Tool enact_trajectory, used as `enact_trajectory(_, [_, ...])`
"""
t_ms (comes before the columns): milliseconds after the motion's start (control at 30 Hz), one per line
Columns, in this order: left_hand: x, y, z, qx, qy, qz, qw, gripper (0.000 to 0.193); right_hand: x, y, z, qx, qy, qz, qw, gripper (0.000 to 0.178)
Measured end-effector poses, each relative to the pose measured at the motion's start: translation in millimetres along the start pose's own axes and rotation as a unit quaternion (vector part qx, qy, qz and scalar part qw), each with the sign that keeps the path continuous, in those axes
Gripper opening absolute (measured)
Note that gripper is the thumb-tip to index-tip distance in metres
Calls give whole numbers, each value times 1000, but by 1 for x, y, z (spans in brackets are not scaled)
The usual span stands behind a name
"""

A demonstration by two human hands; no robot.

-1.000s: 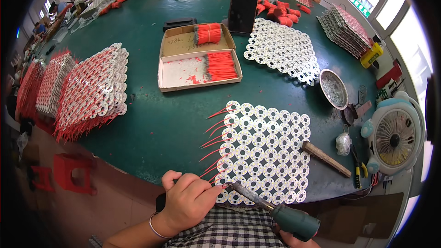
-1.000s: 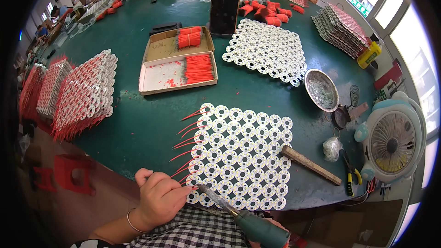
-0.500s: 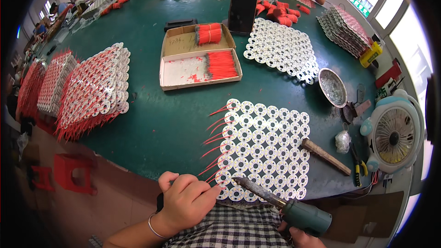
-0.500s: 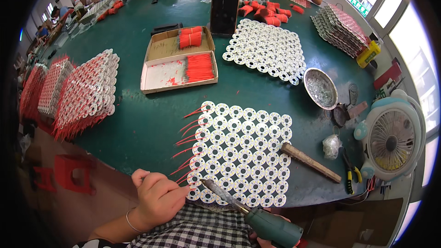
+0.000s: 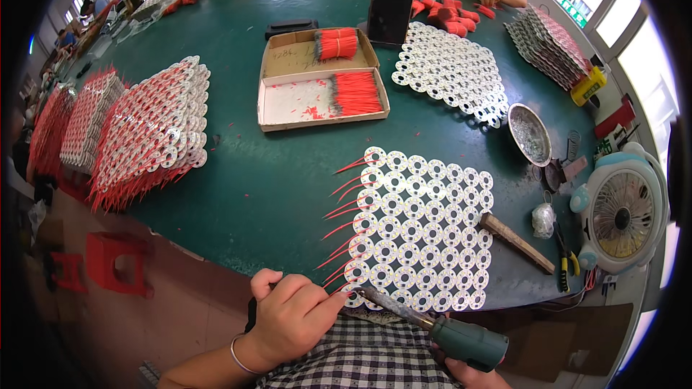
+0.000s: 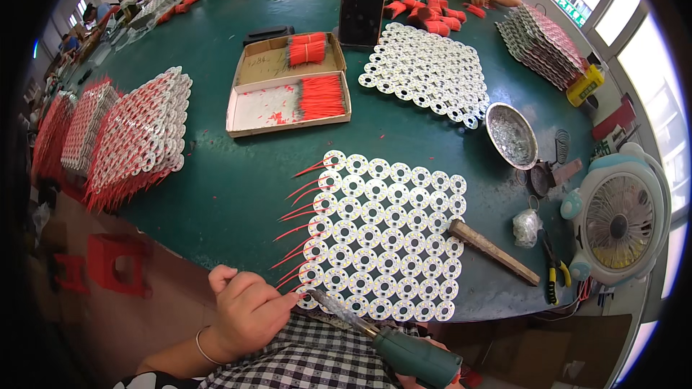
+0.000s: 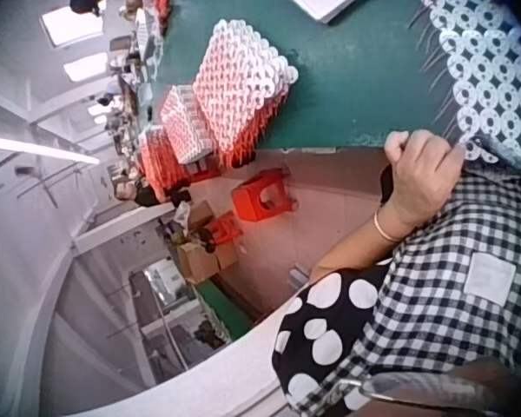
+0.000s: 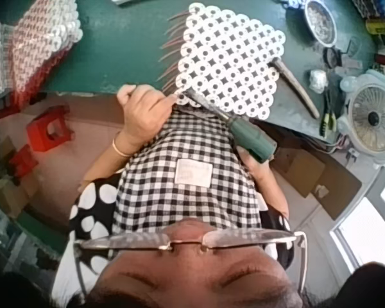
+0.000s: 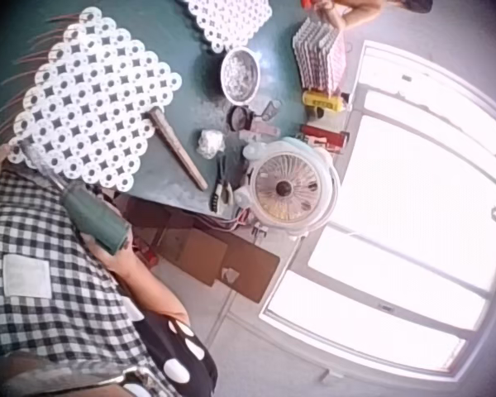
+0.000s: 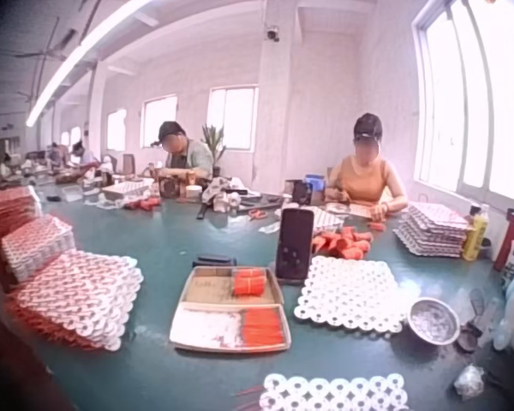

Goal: The person takes red wires from a box, places them onto circular LED circuit boards, and solders them in place using a soldering iron.

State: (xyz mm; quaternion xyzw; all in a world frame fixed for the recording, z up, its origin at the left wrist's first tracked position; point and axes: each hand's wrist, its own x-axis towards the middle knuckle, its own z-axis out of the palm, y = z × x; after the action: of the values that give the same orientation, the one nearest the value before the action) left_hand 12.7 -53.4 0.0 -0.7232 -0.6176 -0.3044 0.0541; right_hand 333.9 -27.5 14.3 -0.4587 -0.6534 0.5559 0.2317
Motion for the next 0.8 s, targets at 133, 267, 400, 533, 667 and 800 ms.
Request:
enact_trajectory(133, [-1, 0, 0, 1, -2, -1, 1000, 13, 1, -2, 2, 25, -6, 8, 1000, 41])
enact_trajectory(267, [1, 0, -1, -4, -3, -2, 1000, 12, 0, 2, 2, -16, -31, -18, 999, 44])
enact_trajectory(400, [-1, -1, 2, -3, -1, 1, 1000, 19, 3, 6, -4, -70, -59, -48, 995, 55])
enact_trajectory(533, [-1, -1, 2, -2, 2, 6, 1000, 24, -7, 24, -14, -57, -59, -42, 996, 56])
enact_trajectory(667, [1, 3, 1, 7, 11, -3, 1000, 23, -19, 42, -20, 5, -37, -17, 999, 53])
enact_trajectory(800, [0, 6, -2, 15, 11, 15, 1000, 17, -22, 38, -19, -11, -35, -20, 999, 54])
